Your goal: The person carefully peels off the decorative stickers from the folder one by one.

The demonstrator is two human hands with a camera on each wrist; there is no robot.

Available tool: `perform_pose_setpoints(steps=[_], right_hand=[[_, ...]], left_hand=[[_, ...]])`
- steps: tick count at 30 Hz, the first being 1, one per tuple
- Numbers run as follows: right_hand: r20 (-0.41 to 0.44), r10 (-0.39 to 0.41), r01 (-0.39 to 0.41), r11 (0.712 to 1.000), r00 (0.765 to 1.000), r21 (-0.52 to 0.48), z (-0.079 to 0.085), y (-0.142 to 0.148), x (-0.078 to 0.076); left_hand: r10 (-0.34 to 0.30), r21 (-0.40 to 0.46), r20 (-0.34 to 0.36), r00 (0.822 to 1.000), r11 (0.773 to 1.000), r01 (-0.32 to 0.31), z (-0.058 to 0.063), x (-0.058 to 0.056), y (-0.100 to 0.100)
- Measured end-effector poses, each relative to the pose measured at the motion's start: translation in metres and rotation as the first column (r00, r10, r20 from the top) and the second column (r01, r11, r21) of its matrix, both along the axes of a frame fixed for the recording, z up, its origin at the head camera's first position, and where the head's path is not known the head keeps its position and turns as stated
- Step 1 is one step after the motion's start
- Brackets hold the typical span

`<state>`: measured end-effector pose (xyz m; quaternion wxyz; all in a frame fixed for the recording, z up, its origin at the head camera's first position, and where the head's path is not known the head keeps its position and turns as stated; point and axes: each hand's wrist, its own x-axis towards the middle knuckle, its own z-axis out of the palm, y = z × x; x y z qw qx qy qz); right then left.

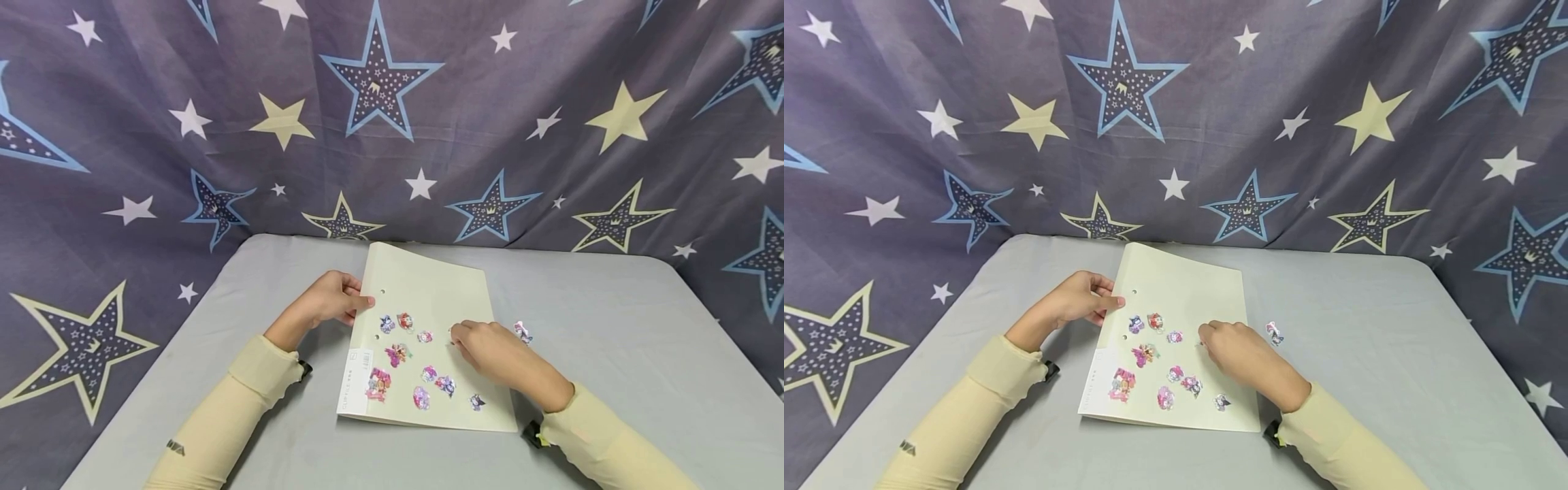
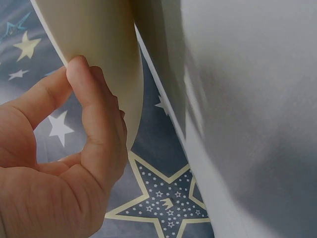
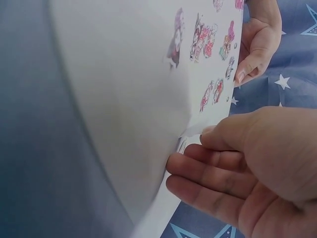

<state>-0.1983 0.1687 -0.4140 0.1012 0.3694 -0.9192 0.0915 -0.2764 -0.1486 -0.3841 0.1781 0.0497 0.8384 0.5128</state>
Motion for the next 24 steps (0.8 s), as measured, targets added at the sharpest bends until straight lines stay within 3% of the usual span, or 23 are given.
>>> perform_pose_setpoints(steps=[14, 24], right_hand=[[0.039, -0.003, 0.005, 0.999, 0.999, -0.034, 0.001, 0.004, -0.002], [0.012, -0.031, 0.032, 0.997, 0.999, -0.077, 0.017, 0.015, -0.004]], left_hand=[[-0.003, -0.006, 0.001, 1.0, 1.0, 0.003, -0.001, 0.0, -0.002], [0.003, -0.008, -0.003, 1.0, 1.0, -0.003, 0.0, -0.001, -0.002]])
